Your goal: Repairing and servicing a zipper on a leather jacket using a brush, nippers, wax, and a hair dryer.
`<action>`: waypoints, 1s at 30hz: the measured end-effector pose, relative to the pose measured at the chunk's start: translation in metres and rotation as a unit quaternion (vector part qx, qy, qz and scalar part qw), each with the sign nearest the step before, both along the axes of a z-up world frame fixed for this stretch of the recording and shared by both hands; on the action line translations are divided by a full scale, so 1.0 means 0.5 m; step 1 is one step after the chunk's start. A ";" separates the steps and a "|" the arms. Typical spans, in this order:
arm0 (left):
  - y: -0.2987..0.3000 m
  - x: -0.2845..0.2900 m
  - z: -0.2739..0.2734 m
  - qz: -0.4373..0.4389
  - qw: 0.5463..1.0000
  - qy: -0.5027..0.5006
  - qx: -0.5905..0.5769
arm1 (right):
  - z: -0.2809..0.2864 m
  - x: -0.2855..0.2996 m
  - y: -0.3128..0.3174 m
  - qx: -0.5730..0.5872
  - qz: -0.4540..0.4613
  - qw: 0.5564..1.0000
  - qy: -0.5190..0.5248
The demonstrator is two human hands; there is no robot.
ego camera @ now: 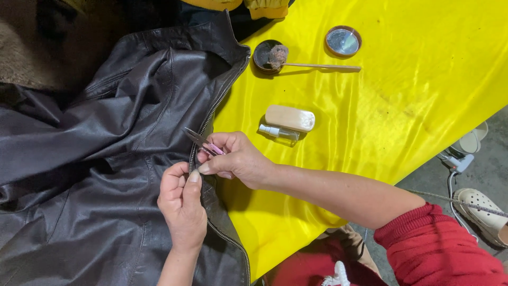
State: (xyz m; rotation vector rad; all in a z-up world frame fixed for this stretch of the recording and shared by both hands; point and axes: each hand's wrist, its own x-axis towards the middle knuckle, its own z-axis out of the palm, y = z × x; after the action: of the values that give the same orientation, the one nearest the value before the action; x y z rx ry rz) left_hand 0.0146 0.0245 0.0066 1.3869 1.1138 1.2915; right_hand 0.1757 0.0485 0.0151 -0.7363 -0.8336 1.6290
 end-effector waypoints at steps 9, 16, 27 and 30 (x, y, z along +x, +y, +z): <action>-0.002 -0.001 0.012 0.058 0.998 -0.016 -0.026 | 0.061 0.049 -0.022 0.339 -0.050 0.852 -0.395; -0.004 -0.007 0.002 0.050 0.999 0.000 -0.011 | 0.030 0.032 -0.035 0.418 -0.155 0.735 -0.511; -0.004 0.000 0.008 0.039 0.999 0.006 -0.002 | 0.054 0.050 -0.011 0.164 -0.063 0.955 -0.241; -0.005 0.003 0.001 0.002 1.000 -0.004 -0.005 | 0.042 0.030 0.000 0.123 -0.101 0.954 -0.254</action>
State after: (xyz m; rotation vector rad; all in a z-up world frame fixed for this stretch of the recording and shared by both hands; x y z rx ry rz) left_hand 0.0161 0.0219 0.0071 1.3718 1.1166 1.2912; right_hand 0.1908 0.0483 0.0362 -1.0427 -1.2579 1.1362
